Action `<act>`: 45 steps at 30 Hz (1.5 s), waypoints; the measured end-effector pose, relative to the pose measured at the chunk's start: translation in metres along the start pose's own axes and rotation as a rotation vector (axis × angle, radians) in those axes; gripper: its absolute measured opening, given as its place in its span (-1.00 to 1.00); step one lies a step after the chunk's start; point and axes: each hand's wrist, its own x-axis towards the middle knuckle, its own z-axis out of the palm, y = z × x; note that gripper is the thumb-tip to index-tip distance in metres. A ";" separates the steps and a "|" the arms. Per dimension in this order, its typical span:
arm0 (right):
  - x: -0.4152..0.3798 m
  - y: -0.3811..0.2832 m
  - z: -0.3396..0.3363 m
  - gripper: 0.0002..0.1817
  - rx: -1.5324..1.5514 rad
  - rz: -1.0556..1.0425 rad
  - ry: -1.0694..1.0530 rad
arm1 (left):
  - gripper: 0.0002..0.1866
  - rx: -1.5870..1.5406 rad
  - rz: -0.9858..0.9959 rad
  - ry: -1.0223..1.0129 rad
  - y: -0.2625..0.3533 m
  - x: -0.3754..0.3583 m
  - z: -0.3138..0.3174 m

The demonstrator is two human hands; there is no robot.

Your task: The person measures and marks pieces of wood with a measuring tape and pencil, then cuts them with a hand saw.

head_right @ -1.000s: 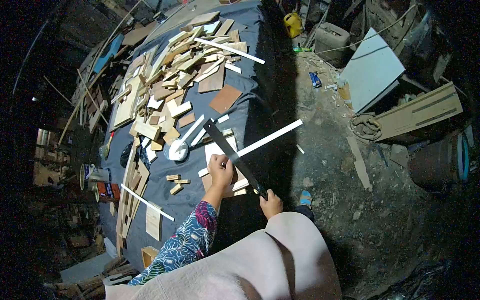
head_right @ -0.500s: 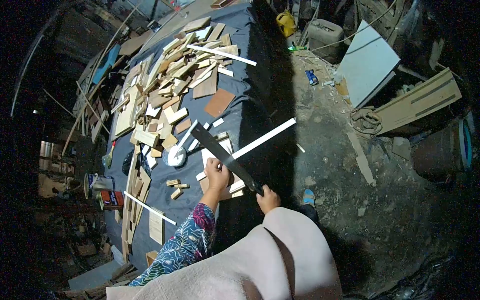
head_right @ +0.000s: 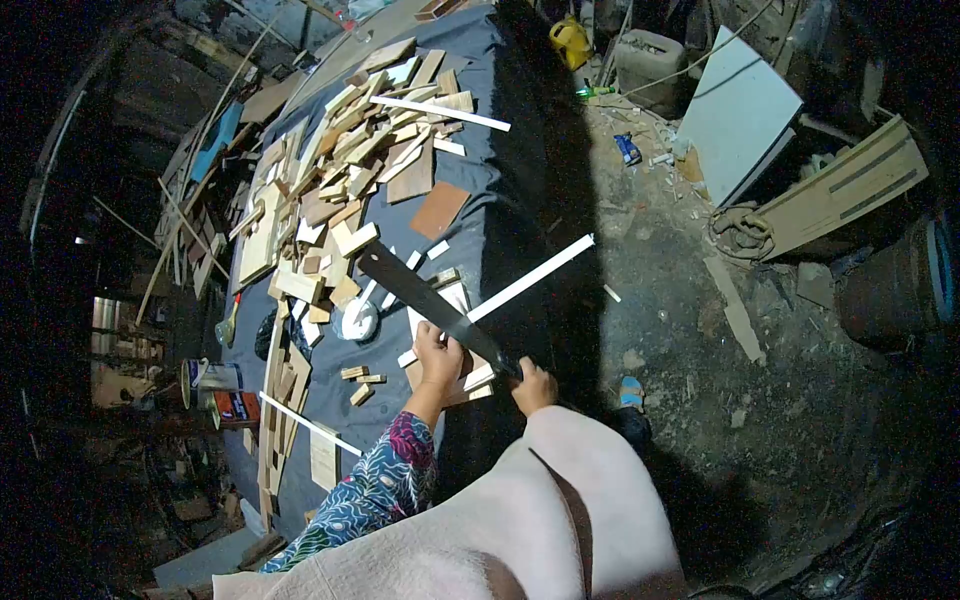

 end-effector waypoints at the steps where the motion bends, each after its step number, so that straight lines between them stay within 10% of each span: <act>1: 0.001 0.002 0.000 -0.70 0.016 -0.022 -0.002 | -0.90 0.009 -0.005 -0.002 -0.001 -0.002 -0.002; 45: -0.004 -0.030 -0.061 -0.71 -0.023 0.078 -0.146 | -0.91 0.027 0.022 -0.010 0.006 0.001 -0.003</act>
